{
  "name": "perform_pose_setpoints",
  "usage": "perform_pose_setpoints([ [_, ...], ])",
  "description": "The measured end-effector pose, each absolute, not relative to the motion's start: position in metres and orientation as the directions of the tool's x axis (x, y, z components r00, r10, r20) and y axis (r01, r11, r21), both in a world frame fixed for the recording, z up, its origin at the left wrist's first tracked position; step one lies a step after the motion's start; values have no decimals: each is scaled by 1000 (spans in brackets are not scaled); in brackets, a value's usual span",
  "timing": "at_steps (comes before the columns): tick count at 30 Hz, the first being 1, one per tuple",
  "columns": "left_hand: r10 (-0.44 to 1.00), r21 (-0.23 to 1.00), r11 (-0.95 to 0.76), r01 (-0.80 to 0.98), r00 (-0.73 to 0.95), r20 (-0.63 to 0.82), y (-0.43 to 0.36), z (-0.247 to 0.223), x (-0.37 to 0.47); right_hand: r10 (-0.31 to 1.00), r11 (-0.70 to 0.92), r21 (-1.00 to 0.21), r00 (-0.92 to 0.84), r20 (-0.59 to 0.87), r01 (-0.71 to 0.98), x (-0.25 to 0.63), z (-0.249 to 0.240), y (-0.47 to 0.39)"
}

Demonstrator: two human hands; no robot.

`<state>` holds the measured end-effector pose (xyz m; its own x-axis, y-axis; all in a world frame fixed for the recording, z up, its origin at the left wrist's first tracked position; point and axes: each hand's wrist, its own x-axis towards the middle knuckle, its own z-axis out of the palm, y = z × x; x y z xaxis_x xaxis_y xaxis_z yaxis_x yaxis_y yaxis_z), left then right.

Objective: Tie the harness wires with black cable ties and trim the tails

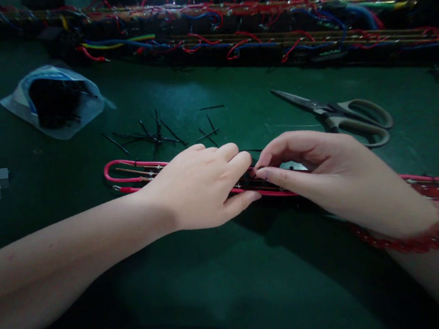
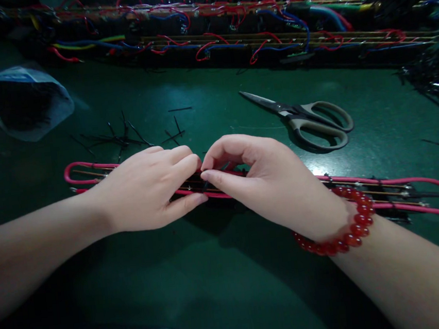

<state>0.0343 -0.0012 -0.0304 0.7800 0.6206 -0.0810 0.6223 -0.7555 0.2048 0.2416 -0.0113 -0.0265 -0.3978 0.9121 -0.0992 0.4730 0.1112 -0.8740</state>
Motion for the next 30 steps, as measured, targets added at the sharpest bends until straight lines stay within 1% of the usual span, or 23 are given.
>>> perform_pose_setpoints([
  [13, 621, 185, -755, 629, 777, -108, -1, -31, 34, 926, 69, -883, -359, -117, 464, 245, -29, -13],
  [18, 622, 188, -756, 627, 777, -91, -1, -31, 34, 928, 62, -891, -354, -115, 451, 244, -28, -13],
  [24, 631, 196, -749, 634, 771, -86, -1, -31, 34, 917, 75, -896, -384, -111, 437, 242, -27, -13],
  [30, 626, 214, -746, 630, 774, -95, 0, -31, 34, 904, 137, -890, -422, -68, 435, 243, -30, -13],
])
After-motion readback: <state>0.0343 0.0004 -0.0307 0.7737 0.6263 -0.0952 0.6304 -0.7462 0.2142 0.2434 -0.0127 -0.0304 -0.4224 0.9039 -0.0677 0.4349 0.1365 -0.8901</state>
